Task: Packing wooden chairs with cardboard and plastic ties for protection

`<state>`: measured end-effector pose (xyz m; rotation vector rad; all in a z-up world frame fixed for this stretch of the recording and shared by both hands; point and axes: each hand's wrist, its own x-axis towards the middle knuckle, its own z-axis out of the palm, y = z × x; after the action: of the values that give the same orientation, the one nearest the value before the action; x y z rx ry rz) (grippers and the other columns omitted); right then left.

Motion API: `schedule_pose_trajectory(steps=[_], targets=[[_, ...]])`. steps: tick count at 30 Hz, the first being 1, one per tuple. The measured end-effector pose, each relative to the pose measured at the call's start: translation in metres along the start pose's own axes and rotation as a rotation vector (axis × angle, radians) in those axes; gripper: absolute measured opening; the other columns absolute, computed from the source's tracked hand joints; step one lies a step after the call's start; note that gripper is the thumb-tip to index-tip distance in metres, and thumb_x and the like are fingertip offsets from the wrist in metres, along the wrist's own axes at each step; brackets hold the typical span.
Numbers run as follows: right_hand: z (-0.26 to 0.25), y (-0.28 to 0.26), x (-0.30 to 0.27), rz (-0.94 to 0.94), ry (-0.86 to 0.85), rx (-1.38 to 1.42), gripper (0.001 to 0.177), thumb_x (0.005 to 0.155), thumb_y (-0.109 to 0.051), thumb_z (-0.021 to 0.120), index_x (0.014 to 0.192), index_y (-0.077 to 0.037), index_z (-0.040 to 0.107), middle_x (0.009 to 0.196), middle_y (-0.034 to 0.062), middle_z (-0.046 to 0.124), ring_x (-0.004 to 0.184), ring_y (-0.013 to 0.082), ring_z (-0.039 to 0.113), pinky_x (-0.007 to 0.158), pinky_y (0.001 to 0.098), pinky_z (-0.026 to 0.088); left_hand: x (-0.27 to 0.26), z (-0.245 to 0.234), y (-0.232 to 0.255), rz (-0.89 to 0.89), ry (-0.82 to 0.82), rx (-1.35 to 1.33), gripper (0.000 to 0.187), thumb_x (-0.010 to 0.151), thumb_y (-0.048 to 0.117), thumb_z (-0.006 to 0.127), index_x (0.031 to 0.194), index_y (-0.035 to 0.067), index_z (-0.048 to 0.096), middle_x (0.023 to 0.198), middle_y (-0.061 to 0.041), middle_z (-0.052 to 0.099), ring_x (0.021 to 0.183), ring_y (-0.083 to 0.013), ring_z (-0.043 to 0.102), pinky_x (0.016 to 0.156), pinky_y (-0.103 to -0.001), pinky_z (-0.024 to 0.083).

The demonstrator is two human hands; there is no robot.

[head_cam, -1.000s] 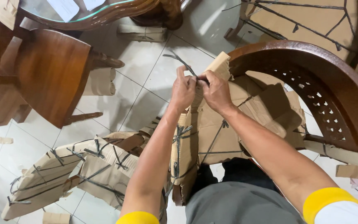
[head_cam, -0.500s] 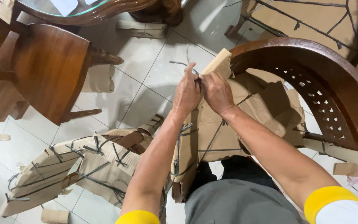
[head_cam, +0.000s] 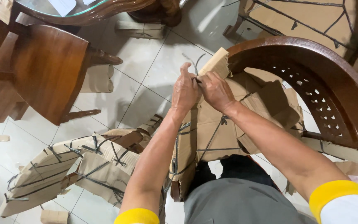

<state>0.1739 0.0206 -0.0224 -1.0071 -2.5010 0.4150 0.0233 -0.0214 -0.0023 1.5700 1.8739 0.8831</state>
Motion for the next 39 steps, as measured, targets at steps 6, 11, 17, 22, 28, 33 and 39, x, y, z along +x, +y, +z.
schedule_pose_trajectory(steps=[6,11,17,22,28,33,39], targets=[[-0.010,0.003,0.008,0.216,-0.069,0.396,0.016,0.101,-0.015,0.057,0.102,-0.006,0.070,0.088,0.0165,0.062,0.094,0.0441,0.065,0.082,0.0521,0.053,0.000,-0.009,0.009,-0.016,-0.026,0.051,0.048,0.094,0.007,0.055,0.138,0.014,0.036,0.099,-0.007,0.074,0.101,-0.0327,0.071,0.091,-0.048,0.057],[-0.026,0.001,0.014,0.338,-0.111,0.648,0.009,0.100,-0.013,0.065,0.099,-0.010,0.074,0.086,0.0142,0.067,0.092,0.0379,0.068,0.081,0.0465,0.053,-0.008,0.004,-0.023,0.209,0.116,0.192,0.011,0.098,0.013,0.056,0.108,0.015,0.058,0.098,-0.007,0.062,0.090,-0.0317,0.069,0.077,-0.041,0.058],[-0.039,-0.007,0.019,0.437,-0.170,0.678,0.012,0.099,-0.014,0.065,0.097,-0.010,0.076,0.084,0.0155,0.070,0.089,0.0342,0.069,0.082,0.0460,0.053,-0.015,0.019,-0.038,0.454,0.251,0.468,0.013,0.095,0.021,0.062,0.104,0.015,0.067,0.100,-0.001,0.056,0.090,-0.0219,0.065,0.076,-0.033,0.054],[-0.050,-0.005,0.027,0.427,-0.205,0.670,0.010,0.096,-0.011,0.067,0.097,-0.009,0.076,0.088,0.0185,0.070,0.093,0.0383,0.069,0.085,0.0475,0.053,-0.003,0.026,-0.063,0.580,0.216,0.545,0.013,0.100,0.023,0.059,0.093,0.014,0.064,0.089,-0.002,0.053,0.082,-0.0223,0.064,0.072,-0.032,0.051],[-0.043,-0.006,0.028,0.433,-0.156,0.629,0.007,0.093,-0.011,0.071,0.094,-0.009,0.078,0.085,0.0157,0.070,0.091,0.0351,0.070,0.082,0.0442,0.053,0.006,0.018,-0.067,0.630,0.152,0.530,0.020,0.102,0.022,0.056,0.083,0.015,0.057,0.083,-0.001,0.050,0.076,-0.0229,0.061,0.067,-0.032,0.048],[-0.023,0.022,-0.007,0.474,-0.149,0.233,0.030,0.102,-0.033,0.066,0.091,-0.005,0.068,0.086,0.0181,0.067,0.091,0.0416,0.069,0.080,0.0513,0.054,0.005,0.004,-0.098,0.517,-0.048,0.588,0.009,0.083,0.017,0.069,0.084,0.015,0.060,0.084,-0.002,0.052,0.079,-0.0250,0.059,0.074,-0.036,0.050],[-0.001,0.031,-0.037,0.655,-0.147,0.291,0.026,0.102,-0.031,0.060,0.098,-0.006,0.066,0.087,0.0215,0.069,0.092,0.0447,0.069,0.078,0.0558,0.053,-0.010,-0.015,-0.068,-0.062,-0.153,0.254,0.018,0.098,0.019,0.063,0.116,0.017,0.067,0.104,-0.013,0.066,0.092,-0.0444,0.069,0.082,-0.053,0.056]])
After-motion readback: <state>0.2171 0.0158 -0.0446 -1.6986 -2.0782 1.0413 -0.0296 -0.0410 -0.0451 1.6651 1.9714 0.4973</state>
